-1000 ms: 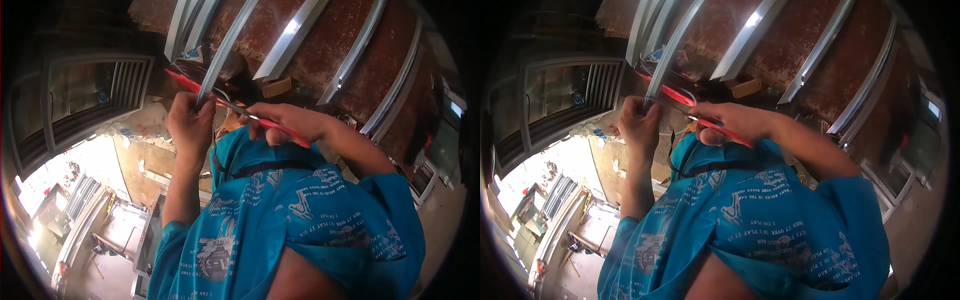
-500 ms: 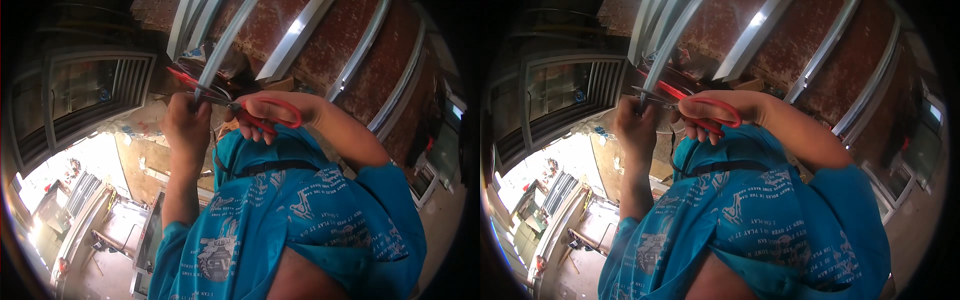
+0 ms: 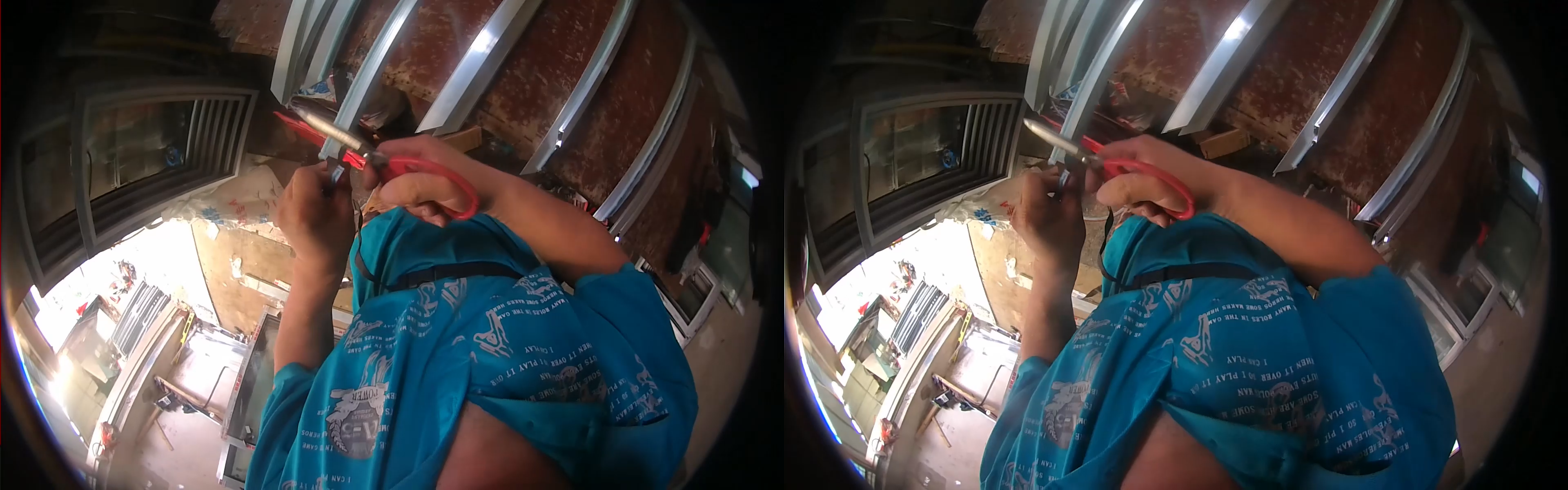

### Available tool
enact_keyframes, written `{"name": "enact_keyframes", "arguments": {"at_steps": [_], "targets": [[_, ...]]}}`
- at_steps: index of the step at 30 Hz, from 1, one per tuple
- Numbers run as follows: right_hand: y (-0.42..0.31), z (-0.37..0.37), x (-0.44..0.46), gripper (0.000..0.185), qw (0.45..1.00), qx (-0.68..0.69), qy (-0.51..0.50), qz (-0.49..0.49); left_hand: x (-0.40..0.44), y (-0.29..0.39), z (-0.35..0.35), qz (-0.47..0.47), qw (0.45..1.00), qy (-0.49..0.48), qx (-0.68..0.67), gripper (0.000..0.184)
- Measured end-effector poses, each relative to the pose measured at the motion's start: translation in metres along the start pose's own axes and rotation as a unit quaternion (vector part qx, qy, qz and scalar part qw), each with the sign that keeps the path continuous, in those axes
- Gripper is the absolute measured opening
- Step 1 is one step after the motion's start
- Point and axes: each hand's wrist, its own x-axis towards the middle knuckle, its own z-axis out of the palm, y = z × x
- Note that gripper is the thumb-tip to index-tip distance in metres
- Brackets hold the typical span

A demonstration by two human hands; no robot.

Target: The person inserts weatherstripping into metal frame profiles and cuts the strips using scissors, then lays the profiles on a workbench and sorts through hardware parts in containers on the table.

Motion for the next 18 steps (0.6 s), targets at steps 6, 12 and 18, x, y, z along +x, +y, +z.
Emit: {"name": "enact_keyframes", "arguments": {"at_steps": [6,12,18], "targets": [[0.005,-0.059,0.007,0.047,0.944,0.019,0.263,-0.200,-0.003,0.013,-0.004,0.128,0.991,-0.017,-0.015,0.025],[0.002,-0.053,0.027,0.035,0.878,0.080,0.352,-0.314,-0.007,0.046,-0.011,0.039,0.952,-0.210,-0.220,0.032],[0.008,-0.050,0.013,0.037,0.884,0.144,0.345,-0.282,0.021,0.027,0.014,-0.199,0.749,-0.366,-0.515,0.063]]}}
